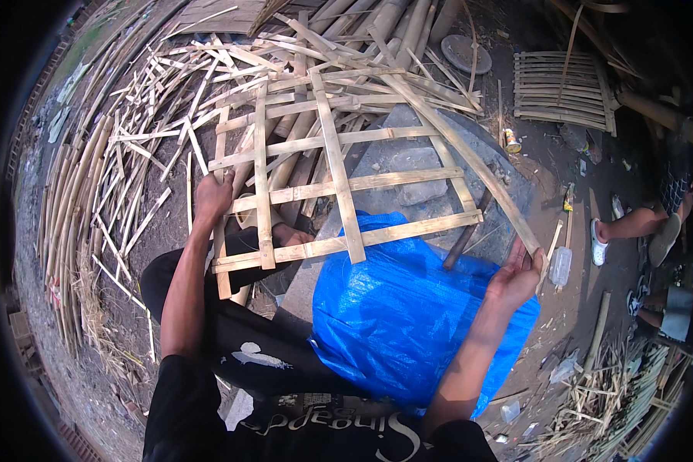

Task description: The person constructs a bamboo lattice by placing thin bamboo strips into a frame, securing them with nails using a hammer, and then uses a machete-like knife to shave and trim bamboo poles.

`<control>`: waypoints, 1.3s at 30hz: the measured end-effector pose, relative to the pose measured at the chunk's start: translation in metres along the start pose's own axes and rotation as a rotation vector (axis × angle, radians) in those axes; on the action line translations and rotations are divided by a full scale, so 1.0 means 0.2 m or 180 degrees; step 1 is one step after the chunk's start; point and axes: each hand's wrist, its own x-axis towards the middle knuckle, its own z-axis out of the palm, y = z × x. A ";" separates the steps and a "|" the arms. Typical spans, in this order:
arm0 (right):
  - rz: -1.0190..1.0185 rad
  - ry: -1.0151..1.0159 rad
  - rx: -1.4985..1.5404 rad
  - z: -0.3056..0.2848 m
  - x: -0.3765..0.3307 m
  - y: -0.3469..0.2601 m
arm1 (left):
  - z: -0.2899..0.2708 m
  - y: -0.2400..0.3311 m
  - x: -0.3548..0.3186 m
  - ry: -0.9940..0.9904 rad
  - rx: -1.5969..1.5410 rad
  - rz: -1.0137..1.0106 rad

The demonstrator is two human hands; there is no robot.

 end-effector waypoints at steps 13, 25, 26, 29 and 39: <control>-0.0044 0.0016 -0.0280 -0.21 -0.41 -0.33 | -0.05 -0.03 0.02 0.0301 -0.0183 0.0193; 0.1683 -0.0483 -0.1374 -0.09 -0.77 0.21 | -0.03 -0.01 0.00 0.0147 -0.0299 0.0288; 0.1713 -0.0714 -0.1441 -0.10 -0.78 0.19 | -0.03 0.00 0.00 0.0186 -0.0250 0.0306; 0.1724 -0.0748 -0.1134 -0.09 -0.79 0.16 | -0.01 -0.02 0.02 0.0124 -0.0240 0.0228; 0.0601 -0.1054 -0.0493 0.34 -0.53 -0.06 | -0.07 -0.20 0.00 0.0480 -0.0302 0.0354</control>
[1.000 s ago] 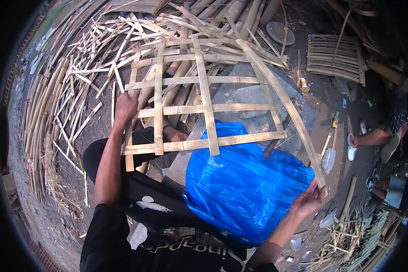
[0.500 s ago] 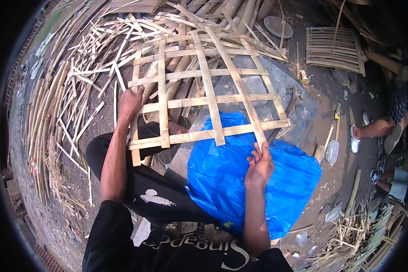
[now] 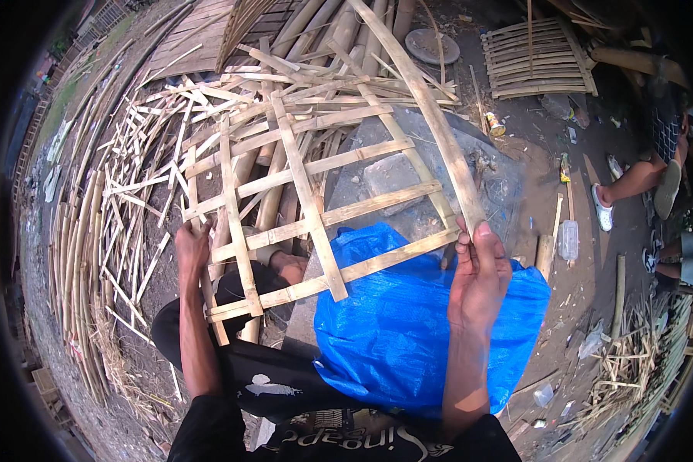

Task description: The person constructs a bamboo lattice by placing thin bamboo strips into a frame, securing them with nails using a hammer, and then uses a machete-like knife to shave and trim bamboo poles.

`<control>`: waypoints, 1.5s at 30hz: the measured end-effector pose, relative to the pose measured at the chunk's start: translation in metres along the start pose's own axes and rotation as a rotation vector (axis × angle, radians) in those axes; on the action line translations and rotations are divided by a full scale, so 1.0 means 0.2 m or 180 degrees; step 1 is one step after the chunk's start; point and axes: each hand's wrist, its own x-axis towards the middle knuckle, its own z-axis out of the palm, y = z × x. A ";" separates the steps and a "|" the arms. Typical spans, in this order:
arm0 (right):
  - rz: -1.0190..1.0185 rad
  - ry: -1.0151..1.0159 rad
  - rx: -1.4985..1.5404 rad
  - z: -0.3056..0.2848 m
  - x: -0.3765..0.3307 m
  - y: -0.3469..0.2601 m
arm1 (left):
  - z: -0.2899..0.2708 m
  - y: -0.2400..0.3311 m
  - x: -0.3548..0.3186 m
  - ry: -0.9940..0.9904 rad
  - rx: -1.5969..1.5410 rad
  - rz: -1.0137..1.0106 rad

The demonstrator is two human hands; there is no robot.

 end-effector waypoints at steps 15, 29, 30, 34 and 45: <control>0.0439 -0.2219 -0.2474 -0.07 2.08 0.34 | -0.15 0.22 -0.07 -0.0234 0.0161 -0.0180; 0.0593 -0.3034 -0.4601 0.20 2.45 0.30 | -0.16 0.34 -0.06 -0.0354 0.0471 -0.0480; 0.0516 -0.3076 -0.4552 0.22 2.46 0.29 | -0.15 0.29 -0.04 -0.0340 0.0480 -0.0560; 0.0072 -0.3417 -0.4098 0.33 2.59 0.43 | -0.13 0.34 0.00 -0.0589 0.0303 -0.0484; -0.0766 -0.2211 -0.6233 0.89 2.83 1.10 | -0.09 0.45 -0.04 -0.0483 0.0903 -0.0489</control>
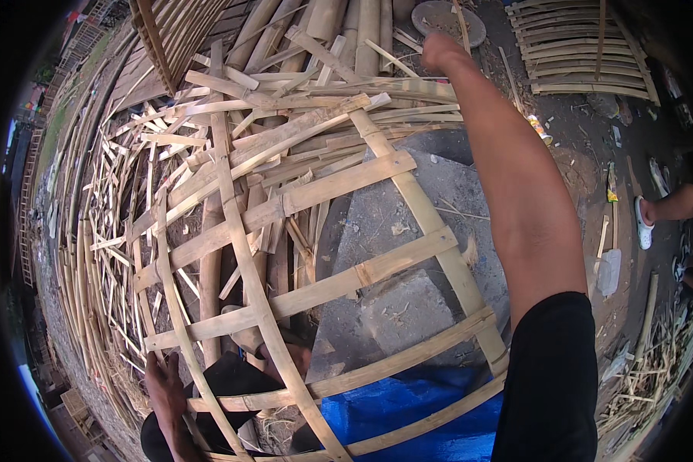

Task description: The person constructs a bamboo lattice by placing thin bamboo strips into a frame, securing them with nails using a hammer, and then uses a machete-like knife to shave and trim bamboo poles.

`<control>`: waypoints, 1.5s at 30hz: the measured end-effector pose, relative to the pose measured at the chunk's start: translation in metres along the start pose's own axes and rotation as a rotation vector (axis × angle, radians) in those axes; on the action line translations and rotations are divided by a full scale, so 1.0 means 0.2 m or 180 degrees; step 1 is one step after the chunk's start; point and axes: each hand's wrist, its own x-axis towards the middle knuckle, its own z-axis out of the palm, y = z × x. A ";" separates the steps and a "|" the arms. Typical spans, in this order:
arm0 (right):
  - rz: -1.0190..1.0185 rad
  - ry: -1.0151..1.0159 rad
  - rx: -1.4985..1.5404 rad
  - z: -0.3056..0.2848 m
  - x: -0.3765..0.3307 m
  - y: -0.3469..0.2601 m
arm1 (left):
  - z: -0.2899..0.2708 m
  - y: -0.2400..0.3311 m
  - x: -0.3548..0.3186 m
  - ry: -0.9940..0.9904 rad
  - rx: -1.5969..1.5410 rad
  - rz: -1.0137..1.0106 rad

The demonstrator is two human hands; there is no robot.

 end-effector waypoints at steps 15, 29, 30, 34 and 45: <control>-0.0688 0.0223 0.0288 0.67 0.34 -0.09 | -0.01 0.09 0.01 -0.0373 0.0067 -0.0364; -0.0300 0.0417 -0.0127 0.38 0.23 -0.16 | -0.08 0.18 -0.03 -0.0366 0.0143 -0.0673; -0.0281 0.0628 -0.0206 0.36 0.23 -0.13 | -0.09 0.23 -0.02 -0.0462 0.0212 -0.0874; -0.0026 0.0968 -0.0170 0.20 0.30 -0.03 | -0.13 0.26 -0.04 -0.0520 0.0286 -0.1131; -0.0761 0.2003 0.1179 -0.78 -0.31 0.08 | 0.00 0.04 -0.05 -0.0620 -0.0140 -0.0235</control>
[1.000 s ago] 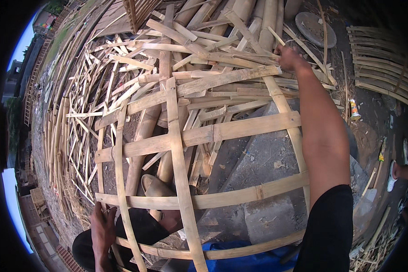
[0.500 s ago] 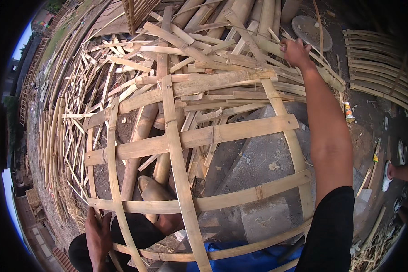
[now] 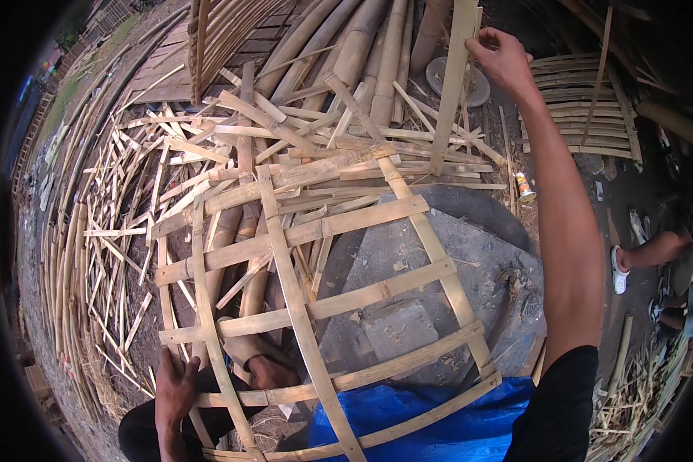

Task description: The person constructs a bamboo lattice by placing thin bamboo strips into a frame, securing them with nails using a hammer, and then uses a machete-like knife to shave and trim bamboo poles.

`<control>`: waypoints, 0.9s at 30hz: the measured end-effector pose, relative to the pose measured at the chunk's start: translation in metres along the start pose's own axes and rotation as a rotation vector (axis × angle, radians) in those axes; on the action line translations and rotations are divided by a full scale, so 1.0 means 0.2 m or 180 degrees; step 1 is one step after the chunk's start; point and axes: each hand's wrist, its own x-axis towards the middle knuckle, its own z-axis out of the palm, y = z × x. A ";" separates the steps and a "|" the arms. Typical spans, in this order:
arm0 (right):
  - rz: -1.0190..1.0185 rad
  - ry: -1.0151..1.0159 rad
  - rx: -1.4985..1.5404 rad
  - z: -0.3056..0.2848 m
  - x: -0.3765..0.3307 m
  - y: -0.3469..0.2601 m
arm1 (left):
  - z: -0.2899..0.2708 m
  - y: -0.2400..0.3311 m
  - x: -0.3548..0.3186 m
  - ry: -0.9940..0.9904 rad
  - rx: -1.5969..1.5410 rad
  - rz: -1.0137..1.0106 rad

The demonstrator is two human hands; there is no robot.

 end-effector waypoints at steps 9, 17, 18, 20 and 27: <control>0.0114 0.1481 0.2323 -0.66 -0.79 -0.71 | 0.15 -0.12 0.24 -0.1163 -0.1335 -0.0075; 0.0540 0.2172 0.2768 -0.71 -1.49 -0.92 | 0.23 -0.17 0.25 -0.0516 -0.1686 0.0273; 0.0490 0.2097 0.3230 -0.74 -1.47 -0.95 | 0.24 -0.20 0.26 -0.0434 -0.1729 0.0242; 0.0494 0.1847 0.4127 -0.75 -1.37 -1.02 | 0.27 -0.29 0.29 -0.0346 -0.1801 0.0208; 0.0898 0.0962 0.3735 -0.63 -0.76 -0.95 | 0.37 -0.21 0.27 0.0257 -0.1771 0.0385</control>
